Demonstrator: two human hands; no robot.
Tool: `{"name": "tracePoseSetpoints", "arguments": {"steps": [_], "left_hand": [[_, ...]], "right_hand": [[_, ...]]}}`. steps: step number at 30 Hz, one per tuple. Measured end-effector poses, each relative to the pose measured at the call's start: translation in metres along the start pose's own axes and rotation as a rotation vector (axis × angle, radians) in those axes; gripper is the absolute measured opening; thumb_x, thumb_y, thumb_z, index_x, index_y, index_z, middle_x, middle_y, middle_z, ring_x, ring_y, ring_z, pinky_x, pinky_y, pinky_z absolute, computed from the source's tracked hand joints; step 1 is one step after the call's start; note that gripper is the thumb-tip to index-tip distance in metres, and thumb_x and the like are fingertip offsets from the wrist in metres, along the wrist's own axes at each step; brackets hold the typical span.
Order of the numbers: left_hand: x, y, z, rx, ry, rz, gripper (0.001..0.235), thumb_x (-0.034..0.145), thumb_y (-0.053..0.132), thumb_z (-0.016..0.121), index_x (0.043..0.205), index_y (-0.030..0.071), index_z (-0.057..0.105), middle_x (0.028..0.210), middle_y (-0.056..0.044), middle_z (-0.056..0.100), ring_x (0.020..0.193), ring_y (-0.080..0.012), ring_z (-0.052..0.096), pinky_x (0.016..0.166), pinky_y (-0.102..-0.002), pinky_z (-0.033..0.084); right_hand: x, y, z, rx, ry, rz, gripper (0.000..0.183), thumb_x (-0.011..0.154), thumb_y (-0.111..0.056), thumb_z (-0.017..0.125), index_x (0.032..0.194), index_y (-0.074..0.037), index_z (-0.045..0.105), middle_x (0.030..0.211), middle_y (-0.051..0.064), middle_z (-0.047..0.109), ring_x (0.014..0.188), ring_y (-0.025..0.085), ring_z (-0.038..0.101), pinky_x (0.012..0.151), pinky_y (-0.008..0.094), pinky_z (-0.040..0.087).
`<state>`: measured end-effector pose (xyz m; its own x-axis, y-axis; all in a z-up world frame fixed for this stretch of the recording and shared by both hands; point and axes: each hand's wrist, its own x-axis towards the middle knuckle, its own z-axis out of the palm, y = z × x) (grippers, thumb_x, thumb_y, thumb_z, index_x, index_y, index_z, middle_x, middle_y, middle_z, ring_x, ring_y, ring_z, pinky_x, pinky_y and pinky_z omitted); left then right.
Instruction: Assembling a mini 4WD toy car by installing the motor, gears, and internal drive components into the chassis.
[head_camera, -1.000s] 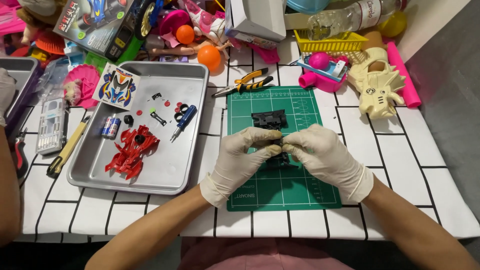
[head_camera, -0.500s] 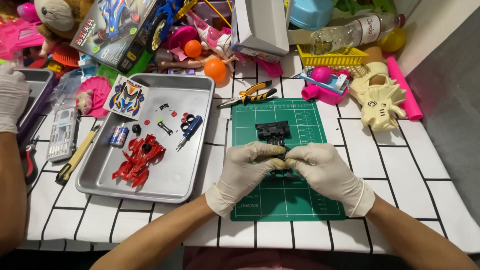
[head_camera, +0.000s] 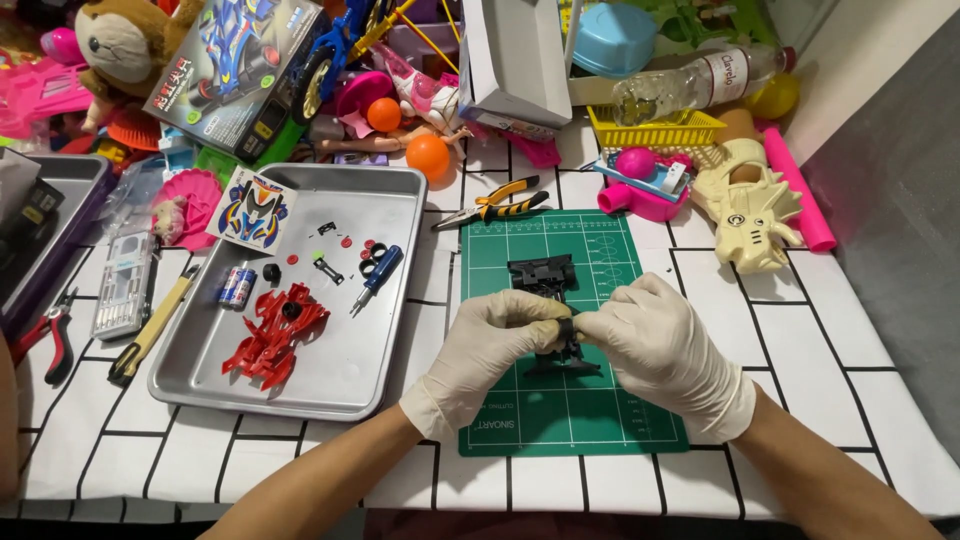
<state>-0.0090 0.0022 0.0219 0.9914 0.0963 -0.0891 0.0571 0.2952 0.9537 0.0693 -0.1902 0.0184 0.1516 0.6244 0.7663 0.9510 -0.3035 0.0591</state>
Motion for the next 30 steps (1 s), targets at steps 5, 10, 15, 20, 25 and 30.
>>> {"name": "tracePoseSetpoints", "arguments": {"steps": [5,10,15,20,25,30], "left_hand": [[0.005,-0.011,-0.005,0.046,0.007,-0.038,0.017,0.079,-0.004,0.081,0.096,-0.003,0.077,0.092,-0.019,0.077,0.081,-0.0192,0.074,0.075,-0.027,0.063],[0.003,-0.005,-0.001,0.124,0.005,-0.037,0.017,0.081,-0.002,0.081,0.098,0.000,0.079,0.093,-0.017,0.078,0.084,-0.0175,0.074,0.077,-0.027,0.062],[-0.003,0.013,0.004,0.087,-0.010,-0.033,0.021,0.083,0.006,0.081,0.103,0.001,0.078,0.096,-0.015,0.078,0.085,-0.0164,0.073,0.079,-0.027,0.061],[0.007,-0.014,-0.006,0.114,-0.033,-0.024,0.025,0.074,0.003,0.087,0.098,0.000,0.078,0.091,-0.016,0.078,0.082,-0.0174,0.075,0.076,-0.027,0.061],[0.007,-0.009,-0.006,0.086,-0.041,0.000,0.023,0.071,0.003,0.090,0.090,0.001,0.078,0.089,-0.016,0.077,0.079,-0.0157,0.073,0.072,-0.025,0.060],[-0.001,0.006,-0.004,0.094,-0.112,0.045,0.019,0.076,-0.004,0.082,0.093,0.001,0.074,0.097,-0.013,0.077,0.090,-0.0185,0.073,0.083,-0.028,0.063]], "right_hand": [[-0.006,-0.005,0.006,0.143,-0.051,0.073,0.012,0.094,-0.012,0.066,0.093,-0.020,0.074,0.055,-0.008,0.045,0.049,0.016,0.053,0.065,0.029,0.051],[0.001,-0.008,0.000,0.143,-0.098,0.075,0.008,0.092,-0.011,0.069,0.085,-0.016,0.071,0.054,-0.005,0.048,0.048,0.018,0.055,0.065,0.031,0.051],[0.010,-0.005,-0.011,0.011,-0.054,0.034,0.008,0.091,-0.012,0.071,0.089,-0.019,0.073,0.054,-0.008,0.049,0.049,0.014,0.053,0.067,0.029,0.050],[-0.007,-0.004,0.007,-0.048,-0.059,-0.071,0.010,0.092,-0.012,0.069,0.085,-0.018,0.072,0.054,-0.008,0.045,0.049,0.015,0.050,0.070,0.031,0.051],[-0.003,-0.007,0.007,0.090,-0.037,-0.009,0.011,0.090,-0.008,0.067,0.087,-0.017,0.073,0.054,-0.008,0.045,0.047,0.016,0.052,0.070,0.031,0.054],[0.010,0.002,-0.015,-0.026,-0.176,-0.124,0.007,0.094,-0.002,0.064,0.092,-0.009,0.064,0.065,0.000,0.054,0.056,0.022,0.050,0.063,0.036,0.042]]}}
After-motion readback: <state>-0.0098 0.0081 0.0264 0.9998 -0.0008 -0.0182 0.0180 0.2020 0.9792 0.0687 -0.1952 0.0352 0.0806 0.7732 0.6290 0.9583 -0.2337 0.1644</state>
